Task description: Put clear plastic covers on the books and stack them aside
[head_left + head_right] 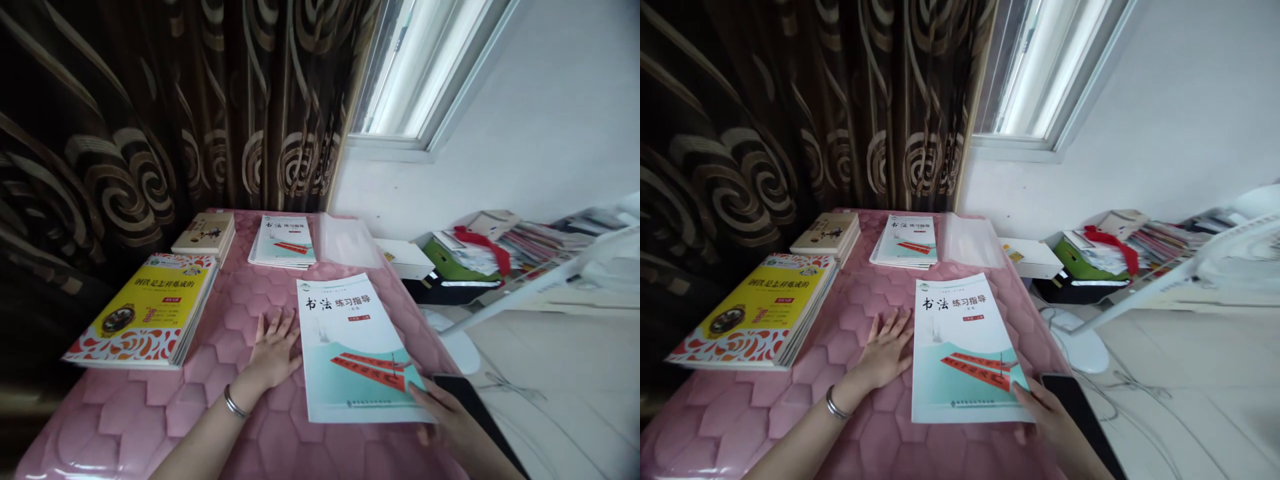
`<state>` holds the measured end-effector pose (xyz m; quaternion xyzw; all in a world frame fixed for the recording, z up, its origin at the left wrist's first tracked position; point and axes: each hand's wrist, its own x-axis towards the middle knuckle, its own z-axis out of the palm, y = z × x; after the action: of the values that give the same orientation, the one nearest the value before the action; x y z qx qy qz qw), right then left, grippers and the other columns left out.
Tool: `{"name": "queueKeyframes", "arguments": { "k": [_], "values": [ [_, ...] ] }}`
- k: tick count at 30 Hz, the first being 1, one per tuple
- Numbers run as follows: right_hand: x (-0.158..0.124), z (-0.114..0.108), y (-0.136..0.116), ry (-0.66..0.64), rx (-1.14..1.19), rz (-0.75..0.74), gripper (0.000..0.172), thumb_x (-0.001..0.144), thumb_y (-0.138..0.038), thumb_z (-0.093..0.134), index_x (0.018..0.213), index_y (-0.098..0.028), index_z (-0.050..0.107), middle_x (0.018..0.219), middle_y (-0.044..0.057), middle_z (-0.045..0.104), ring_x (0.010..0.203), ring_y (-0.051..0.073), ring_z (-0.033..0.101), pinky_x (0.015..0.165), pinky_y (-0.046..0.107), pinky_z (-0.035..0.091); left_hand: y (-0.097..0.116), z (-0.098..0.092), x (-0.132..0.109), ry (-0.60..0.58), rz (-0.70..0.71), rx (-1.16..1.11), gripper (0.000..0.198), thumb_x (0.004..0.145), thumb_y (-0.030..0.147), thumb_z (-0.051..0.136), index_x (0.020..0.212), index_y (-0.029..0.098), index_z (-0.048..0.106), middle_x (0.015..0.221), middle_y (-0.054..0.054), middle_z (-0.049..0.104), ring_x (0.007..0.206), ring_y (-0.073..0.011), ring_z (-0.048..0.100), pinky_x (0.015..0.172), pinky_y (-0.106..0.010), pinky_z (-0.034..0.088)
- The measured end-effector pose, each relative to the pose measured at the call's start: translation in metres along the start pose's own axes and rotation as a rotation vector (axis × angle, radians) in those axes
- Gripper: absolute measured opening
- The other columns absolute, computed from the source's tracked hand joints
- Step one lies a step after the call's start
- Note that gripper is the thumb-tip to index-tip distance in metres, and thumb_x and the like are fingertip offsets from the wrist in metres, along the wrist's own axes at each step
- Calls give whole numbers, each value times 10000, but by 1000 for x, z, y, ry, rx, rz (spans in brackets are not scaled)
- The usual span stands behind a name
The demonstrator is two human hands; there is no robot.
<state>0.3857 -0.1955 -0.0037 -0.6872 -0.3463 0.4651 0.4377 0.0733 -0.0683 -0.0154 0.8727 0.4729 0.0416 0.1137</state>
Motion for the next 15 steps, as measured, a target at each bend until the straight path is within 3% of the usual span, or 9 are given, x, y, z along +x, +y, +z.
{"name": "queueKeyframes", "arguments": {
  "k": [3,9,12,15],
  "values": [
    [0,6,0,-162,79,95,534,658,-605,732,984,-184,702,567,-4,617,431,156,538,413,278,467,0,-2,1,-40,-18,-12,592,904,471,431,1460,271,390,1621,-32,128,1489,-310,32,1150,-628,-73],
    [0,9,2,-175,87,119,541,726,-577,689,1106,-193,658,605,-7,646,476,164,572,457,275,478,6,-17,1,-83,-85,-79,601,949,397,318,1527,254,228,1607,-19,185,1492,-257,65,1176,-588,-39],
    [5,4,6,-147,-20,161,549,707,-580,682,1105,-202,653,590,5,657,493,203,612,442,290,476,10,-22,0,-73,-95,-97,655,956,522,280,1534,228,197,1600,-30,208,1490,-269,80,1177,-590,-37],
    [15,-2,1,-153,-226,159,471,700,-579,661,979,-200,690,601,26,675,557,240,645,458,300,475,10,-21,0,-64,-63,-82,736,925,650,251,1529,231,220,1604,-38,188,1490,-288,61,1169,-603,-51]
  ]
}}
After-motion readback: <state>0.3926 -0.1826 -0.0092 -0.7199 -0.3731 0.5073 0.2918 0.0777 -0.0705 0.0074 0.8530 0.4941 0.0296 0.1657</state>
